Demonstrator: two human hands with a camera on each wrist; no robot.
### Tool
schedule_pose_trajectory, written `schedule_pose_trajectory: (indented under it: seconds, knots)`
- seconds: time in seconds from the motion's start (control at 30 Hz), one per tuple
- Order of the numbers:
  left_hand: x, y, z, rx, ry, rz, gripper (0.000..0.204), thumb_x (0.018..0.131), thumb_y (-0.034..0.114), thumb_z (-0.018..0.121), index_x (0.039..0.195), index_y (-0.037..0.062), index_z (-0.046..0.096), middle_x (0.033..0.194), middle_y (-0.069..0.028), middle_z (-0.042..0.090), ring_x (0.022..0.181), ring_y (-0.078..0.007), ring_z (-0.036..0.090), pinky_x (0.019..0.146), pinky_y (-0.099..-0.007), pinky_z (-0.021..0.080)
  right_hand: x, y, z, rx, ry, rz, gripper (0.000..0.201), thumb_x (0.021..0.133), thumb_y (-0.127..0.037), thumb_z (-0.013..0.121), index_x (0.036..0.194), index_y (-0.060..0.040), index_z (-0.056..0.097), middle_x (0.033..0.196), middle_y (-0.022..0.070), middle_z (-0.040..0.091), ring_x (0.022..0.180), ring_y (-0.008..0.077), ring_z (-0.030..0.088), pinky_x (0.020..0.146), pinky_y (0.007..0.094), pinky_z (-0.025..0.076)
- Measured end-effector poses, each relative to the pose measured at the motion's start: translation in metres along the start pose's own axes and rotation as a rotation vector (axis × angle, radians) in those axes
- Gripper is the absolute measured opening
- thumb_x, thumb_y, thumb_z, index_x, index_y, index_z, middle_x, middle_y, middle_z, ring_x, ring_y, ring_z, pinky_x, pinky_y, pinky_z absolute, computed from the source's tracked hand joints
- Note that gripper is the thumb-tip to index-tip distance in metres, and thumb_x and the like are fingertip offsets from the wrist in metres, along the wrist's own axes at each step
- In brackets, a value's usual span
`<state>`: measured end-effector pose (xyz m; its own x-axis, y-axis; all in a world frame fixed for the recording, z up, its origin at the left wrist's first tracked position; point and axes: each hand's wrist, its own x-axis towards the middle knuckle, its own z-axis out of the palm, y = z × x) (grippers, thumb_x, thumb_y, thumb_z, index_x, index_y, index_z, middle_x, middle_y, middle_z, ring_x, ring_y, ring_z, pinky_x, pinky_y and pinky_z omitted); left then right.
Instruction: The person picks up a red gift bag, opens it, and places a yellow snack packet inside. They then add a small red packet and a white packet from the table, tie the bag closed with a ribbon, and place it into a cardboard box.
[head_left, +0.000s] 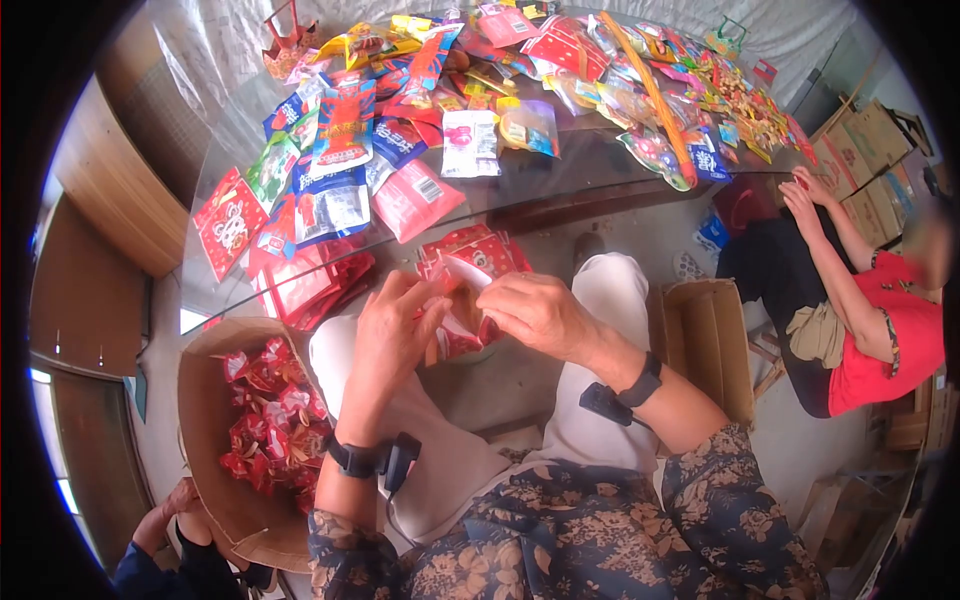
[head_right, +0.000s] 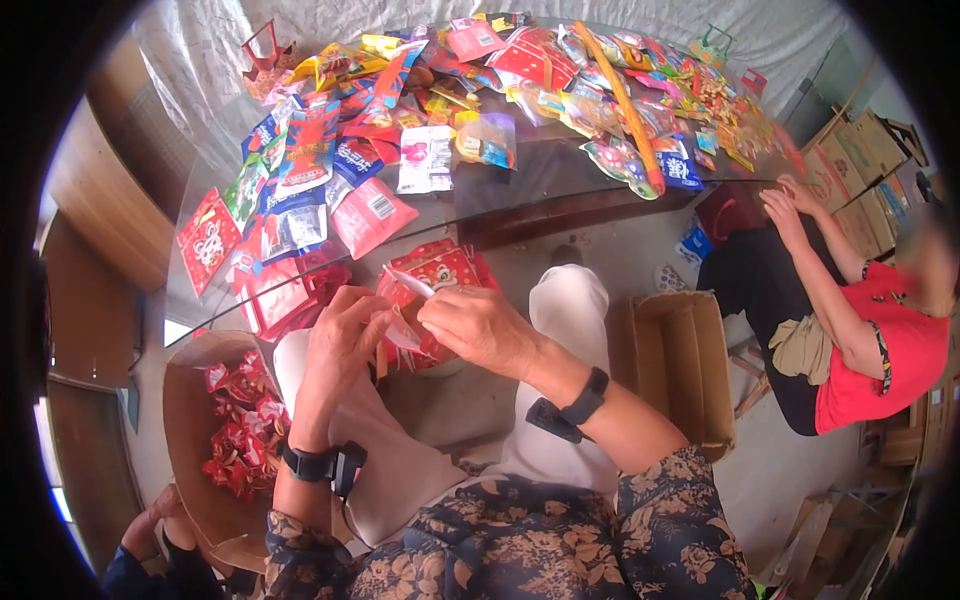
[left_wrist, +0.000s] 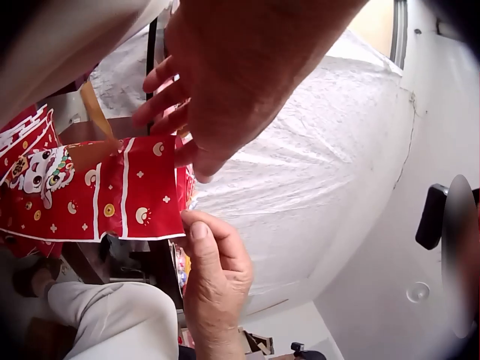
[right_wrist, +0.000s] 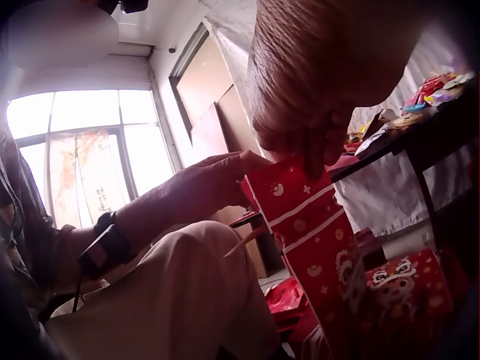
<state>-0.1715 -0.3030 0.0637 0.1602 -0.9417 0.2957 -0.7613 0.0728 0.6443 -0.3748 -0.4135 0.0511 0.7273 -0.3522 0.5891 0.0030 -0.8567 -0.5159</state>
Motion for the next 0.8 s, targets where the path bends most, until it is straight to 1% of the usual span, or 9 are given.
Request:
schedule_pose_trajectory:
  seconds: [0.13, 0.23, 0.4, 0.5, 0.53, 0.6, 0.67, 0.73, 0.8]
  knots:
    - [0.004, -0.009, 0.006, -0.048, -0.004, -0.065, 0.014, 0.09, 0.012, 0.066, 0.096, -0.0001, 0.07, 0.09, -0.0165, 0.062, 0.079, -0.037, 0.064, 0.069, -0.0407, 0.05, 0.001, 0.002, -0.005, -0.015, -0.004, 0.01, 0.015, 0.079, 0.002, 0.069, 0.093, -0.0015, 0.065, 0.089, 0.0119, 0.065, 0.081, 0.031, 0.066, 0.071, 0.0391, 0.054]
    - [0.008, -0.008, 0.011, -0.088, 0.088, -0.028, 0.013, 0.09, 0.009, 0.065, 0.091, -0.0033, 0.069, 0.084, -0.0177, 0.061, 0.074, -0.0381, 0.062, 0.067, -0.0409, 0.049, -0.001, 0.006, -0.013, -0.035, -0.026, 0.044, 0.015, 0.08, 0.003, 0.069, 0.094, 0.0006, 0.067, 0.094, 0.0145, 0.069, 0.085, 0.0325, 0.068, 0.073, 0.0384, 0.055]
    - [0.012, -0.008, 0.022, -0.102, 0.151, -0.055, 0.012, 0.089, 0.006, 0.065, 0.091, -0.0049, 0.068, 0.082, -0.0186, 0.059, 0.071, -0.0364, 0.061, 0.065, -0.0406, 0.048, -0.007, 0.013, -0.017, -0.038, -0.018, 0.072, 0.023, 0.08, 0.004, 0.068, 0.102, 0.0006, 0.068, 0.101, 0.015, 0.069, 0.09, 0.0328, 0.068, 0.077, 0.0387, 0.056]
    - [0.015, -0.013, 0.03, -0.091, 0.192, -0.044, 0.011, 0.089, 0.005, 0.065, 0.091, -0.0048, 0.068, 0.08, -0.0182, 0.058, 0.069, -0.0348, 0.06, 0.063, -0.0397, 0.047, -0.003, 0.01, -0.021, -0.075, 0.145, 0.07, 0.027, 0.081, 0.004, 0.067, 0.108, 0.0007, 0.066, 0.107, 0.0153, 0.068, 0.092, 0.0327, 0.069, 0.078, 0.039, 0.056]
    - [0.015, -0.014, 0.034, -0.1, 0.2, -0.042, 0.01, 0.089, 0.005, 0.065, 0.091, -0.0047, 0.067, 0.08, -0.018, 0.057, 0.068, -0.0343, 0.06, 0.062, -0.0395, 0.047, -0.007, 0.018, -0.022, -0.093, 0.158, 0.079, 0.032, 0.082, 0.0, 0.067, 0.114, -0.0037, 0.066, 0.11, 0.0126, 0.067, 0.093, 0.0319, 0.068, 0.079, 0.0393, 0.056]
    - [0.016, -0.008, 0.034, -0.134, 0.192, -0.076, 0.009, 0.089, 0.004, 0.064, 0.09, -0.0042, 0.067, 0.078, -0.0174, 0.056, 0.067, -0.034, 0.058, 0.062, -0.0392, 0.046, -0.014, 0.027, -0.027, -0.068, 0.161, 0.162, 0.03, 0.084, 0.0, 0.066, 0.114, -0.0036, 0.065, 0.109, 0.0128, 0.067, 0.093, 0.0325, 0.068, 0.077, 0.0393, 0.056]
    - [0.018, -0.008, 0.036, -0.103, 0.175, -0.048, 0.009, 0.089, 0.004, 0.063, 0.091, -0.0042, 0.067, 0.078, -0.017, 0.056, 0.067, -0.0338, 0.059, 0.062, -0.0391, 0.046, -0.027, 0.042, -0.027, 0.022, 0.157, 0.294, 0.026, 0.091, -0.001, 0.062, 0.116, -0.0027, 0.064, 0.106, 0.0124, 0.069, 0.086, 0.0244, 0.069, 0.073, 0.0339, 0.056]
    - [0.017, -0.007, 0.036, -0.087, 0.168, -0.04, 0.009, 0.09, 0.003, 0.062, 0.091, -0.0042, 0.067, 0.079, -0.0169, 0.056, 0.068, -0.0337, 0.059, 0.063, -0.0388, 0.046, -0.039, 0.054, -0.025, 0.226, 0.089, 0.564, 0.024, 0.092, -0.002, 0.062, 0.116, -0.0021, 0.064, 0.103, 0.0112, 0.07, 0.083, 0.0188, 0.07, 0.07, 0.0317, 0.056]
    - [0.018, -0.005, 0.037, -0.105, 0.167, -0.044, 0.009, 0.09, 0.003, 0.062, 0.091, -0.0043, 0.067, 0.08, -0.0171, 0.057, 0.069, -0.0338, 0.059, 0.063, -0.0383, 0.047, -0.042, 0.06, -0.017, 0.176, 0.105, 0.472, 0.024, 0.093, -0.003, 0.062, 0.116, -0.0019, 0.064, 0.101, 0.0104, 0.071, 0.081, 0.0168, 0.069, 0.069, 0.0303, 0.055]
